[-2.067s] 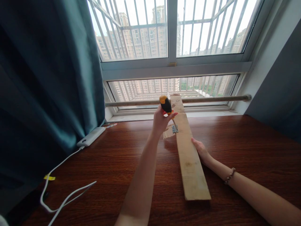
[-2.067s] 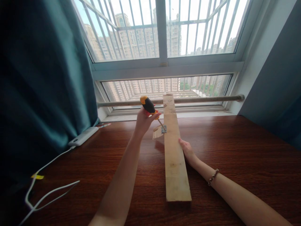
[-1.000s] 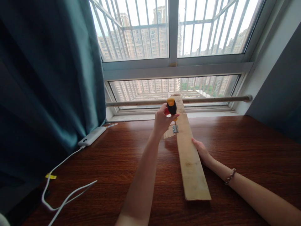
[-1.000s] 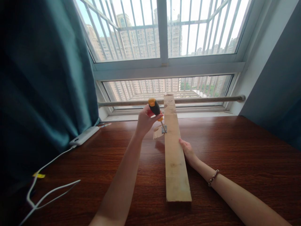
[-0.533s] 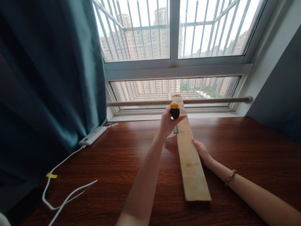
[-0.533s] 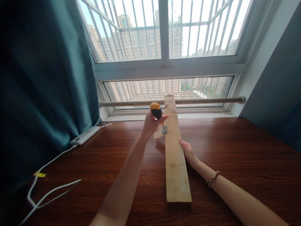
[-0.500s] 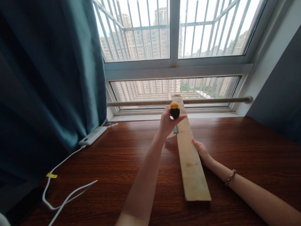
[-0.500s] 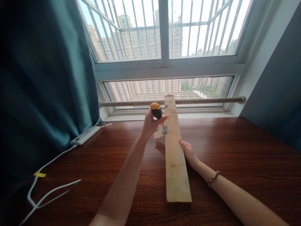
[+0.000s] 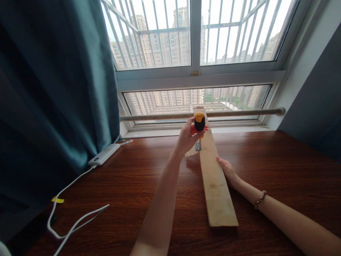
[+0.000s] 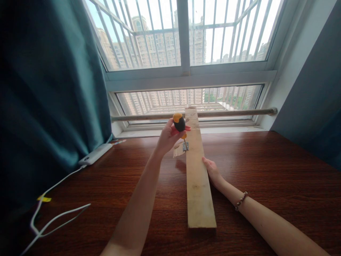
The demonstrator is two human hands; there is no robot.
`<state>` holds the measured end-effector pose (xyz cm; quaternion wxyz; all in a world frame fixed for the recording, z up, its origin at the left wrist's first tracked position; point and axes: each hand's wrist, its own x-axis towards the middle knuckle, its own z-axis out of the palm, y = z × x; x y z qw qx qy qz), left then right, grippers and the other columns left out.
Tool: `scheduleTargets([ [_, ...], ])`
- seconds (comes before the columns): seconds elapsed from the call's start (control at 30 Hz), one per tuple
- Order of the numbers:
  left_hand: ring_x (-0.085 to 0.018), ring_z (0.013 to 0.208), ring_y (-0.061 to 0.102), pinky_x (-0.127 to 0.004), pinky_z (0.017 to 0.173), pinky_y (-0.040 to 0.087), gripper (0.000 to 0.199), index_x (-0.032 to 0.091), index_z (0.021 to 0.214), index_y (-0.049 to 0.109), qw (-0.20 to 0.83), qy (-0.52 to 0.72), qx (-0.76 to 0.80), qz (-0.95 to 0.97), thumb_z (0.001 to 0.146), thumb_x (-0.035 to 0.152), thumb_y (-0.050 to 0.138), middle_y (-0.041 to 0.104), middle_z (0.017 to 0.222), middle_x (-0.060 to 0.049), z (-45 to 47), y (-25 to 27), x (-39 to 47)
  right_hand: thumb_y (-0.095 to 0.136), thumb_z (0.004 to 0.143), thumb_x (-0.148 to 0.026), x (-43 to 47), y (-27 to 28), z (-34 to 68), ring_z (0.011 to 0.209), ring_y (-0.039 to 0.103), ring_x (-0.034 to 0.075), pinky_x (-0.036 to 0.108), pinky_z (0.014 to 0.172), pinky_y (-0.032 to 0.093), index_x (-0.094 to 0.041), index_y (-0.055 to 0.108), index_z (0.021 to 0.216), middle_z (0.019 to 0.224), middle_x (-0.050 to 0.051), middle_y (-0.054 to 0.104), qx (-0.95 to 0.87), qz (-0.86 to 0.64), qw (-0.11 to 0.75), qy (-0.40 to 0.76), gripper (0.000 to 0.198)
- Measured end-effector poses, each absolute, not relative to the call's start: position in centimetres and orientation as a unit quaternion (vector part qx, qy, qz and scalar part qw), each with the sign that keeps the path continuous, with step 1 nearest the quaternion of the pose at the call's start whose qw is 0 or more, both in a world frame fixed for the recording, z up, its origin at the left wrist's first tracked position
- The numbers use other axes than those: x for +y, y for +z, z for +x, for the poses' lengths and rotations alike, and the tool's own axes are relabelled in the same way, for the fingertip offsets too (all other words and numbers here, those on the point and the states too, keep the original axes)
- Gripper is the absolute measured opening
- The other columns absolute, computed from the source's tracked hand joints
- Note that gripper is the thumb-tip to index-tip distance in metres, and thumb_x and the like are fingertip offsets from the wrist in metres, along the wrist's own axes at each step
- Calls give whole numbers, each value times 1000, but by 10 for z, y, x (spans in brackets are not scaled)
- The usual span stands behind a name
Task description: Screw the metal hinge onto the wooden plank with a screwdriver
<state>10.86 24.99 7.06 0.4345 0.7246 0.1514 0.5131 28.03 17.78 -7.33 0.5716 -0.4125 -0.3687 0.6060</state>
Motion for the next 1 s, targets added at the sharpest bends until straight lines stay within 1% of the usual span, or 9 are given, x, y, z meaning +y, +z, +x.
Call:
scheduleTargets([
  [0.07,-16,84,58,-28,71,45,29,19,98,43,436,493,108,745,78,33,58,58,92,-7,109,71,249,57,80,-44,178,-75,280,72,67,19,28,67,54,-11,66,92,88,9,71,-368,-411,573,606,36],
  [0.13,-14,81,55,-27,70,44,25,18,95,44,402,509,103,754,79,32,57,55,88,-5,112,69,248,57,80,-44,178,-75,281,72,67,19,28,66,54,-11,66,92,88,9,71,-369,-408,574,607,36],
  [0.33,-11,65,49,-25,62,42,33,18,85,46,279,548,211,760,68,37,68,51,72,1,120,62,251,57,80,-43,176,-71,280,74,67,20,27,67,55,-13,66,96,89,9,71,-373,-401,568,615,36],
  [0.5,-12,71,51,-23,62,43,34,17,83,55,171,579,249,758,63,39,72,53,80,-1,114,67,253,56,81,-43,176,-70,279,75,67,21,29,68,55,-12,65,98,90,10,70,-377,-398,564,617,37],
  [0.63,-13,72,55,-26,66,47,47,19,97,56,199,583,261,743,58,37,76,57,86,-3,111,67,255,56,80,-46,177,-71,280,74,67,22,31,68,55,-10,65,98,91,12,70,-384,-404,562,611,41],
  [0.7,-14,73,58,-28,69,49,58,22,108,50,241,589,259,726,58,35,76,58,86,-2,110,66,256,56,80,-46,177,-71,280,74,67,22,31,68,54,-10,65,96,91,12,70,-384,-412,562,605,41],
  [0.77,-16,78,60,-30,73,49,62,24,117,41,306,576,227,723,64,33,72,59,88,-2,109,67,256,56,79,-46,177,-72,281,73,67,21,31,68,54,-10,65,94,91,11,70,-380,-416,564,603,40],
  [0.87,-16,87,59,-32,79,47,52,24,122,33,393,513,139,750,78,31,59,59,95,-5,106,70,253,57,79,-46,178,-73,281,73,67,21,31,70,54,-10,66,94,91,11,70,-376,-413,566,607,40],
  [1.0,-14,87,55,-30,79,45,35,21,111,39,382,490,112,776,81,31,54,53,93,-5,108,71,248,58,78,-47,178,-75,282,76,67,21,32,72,54,-11,66,95,93,11,70,-376,-411,571,603,40],
])
